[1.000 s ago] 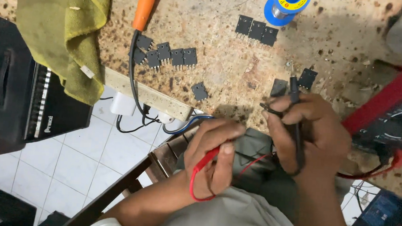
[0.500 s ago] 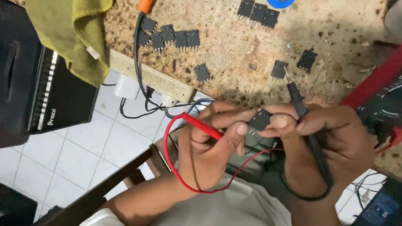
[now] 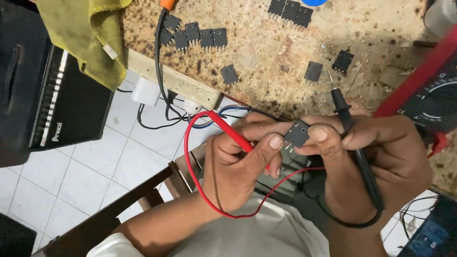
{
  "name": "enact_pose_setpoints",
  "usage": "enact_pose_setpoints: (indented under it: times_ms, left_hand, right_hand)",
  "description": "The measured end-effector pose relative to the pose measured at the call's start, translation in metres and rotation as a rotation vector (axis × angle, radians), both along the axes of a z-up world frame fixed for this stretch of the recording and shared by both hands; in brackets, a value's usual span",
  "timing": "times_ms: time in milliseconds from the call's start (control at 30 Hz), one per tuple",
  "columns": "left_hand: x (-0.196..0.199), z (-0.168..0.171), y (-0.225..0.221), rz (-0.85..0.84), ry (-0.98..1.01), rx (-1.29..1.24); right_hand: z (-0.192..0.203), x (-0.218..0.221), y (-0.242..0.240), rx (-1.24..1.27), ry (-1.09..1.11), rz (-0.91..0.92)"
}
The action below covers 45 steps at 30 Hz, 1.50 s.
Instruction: Testing and sorting electronic components using a digital multimeter at a repair bench.
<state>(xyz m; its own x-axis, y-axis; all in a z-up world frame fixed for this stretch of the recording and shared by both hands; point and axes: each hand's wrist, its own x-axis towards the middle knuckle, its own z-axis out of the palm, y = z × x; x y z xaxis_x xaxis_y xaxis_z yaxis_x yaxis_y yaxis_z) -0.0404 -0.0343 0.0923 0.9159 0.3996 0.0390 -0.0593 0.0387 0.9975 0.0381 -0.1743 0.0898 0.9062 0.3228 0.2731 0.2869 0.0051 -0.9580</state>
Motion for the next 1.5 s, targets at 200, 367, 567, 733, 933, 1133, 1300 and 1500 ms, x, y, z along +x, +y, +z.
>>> enact_pose_setpoints:
  times_ms: [200, 367, 567, 733, 933, 1133, 1300, 1500]
  left_hand:
    - [-0.001, -0.002, -0.002, 0.014, -0.008, -0.005]
    - [-0.002, -0.006, -0.004, 0.029, -0.030, -0.026]
    - [-0.001, -0.007, -0.003, 0.037, -0.028, 0.011]
    - [0.000, -0.009, -0.003, 0.039, -0.039, -0.001]
    - [0.002, -0.012, -0.001, 0.036, -0.031, -0.012]
    - [0.000, -0.018, -0.001, 0.084, -0.033, 0.043]
    - [-0.002, -0.028, 0.000, -0.049, 0.228, -0.936]
    - [-0.007, -0.039, -0.002, -0.425, 0.159, -1.473]
  right_hand:
    - [0.008, -0.003, 0.010, -0.033, -0.023, -0.073]
    - [-0.013, 0.003, -0.004, 0.084, 0.006, 0.044]
    - [-0.006, 0.000, 0.005, 0.044, 0.038, -0.044]
    - [-0.015, 0.003, 0.001, 0.041, 0.028, -0.027]
    - [-0.004, 0.001, 0.011, -0.036, 0.017, -0.044]
    - [-0.005, -0.006, 0.024, 0.083, 0.010, -0.109]
    - [0.008, -0.007, 0.020, 0.032, 0.155, 0.010]
    - [0.001, 0.001, 0.021, 0.172, 0.212, 0.122]
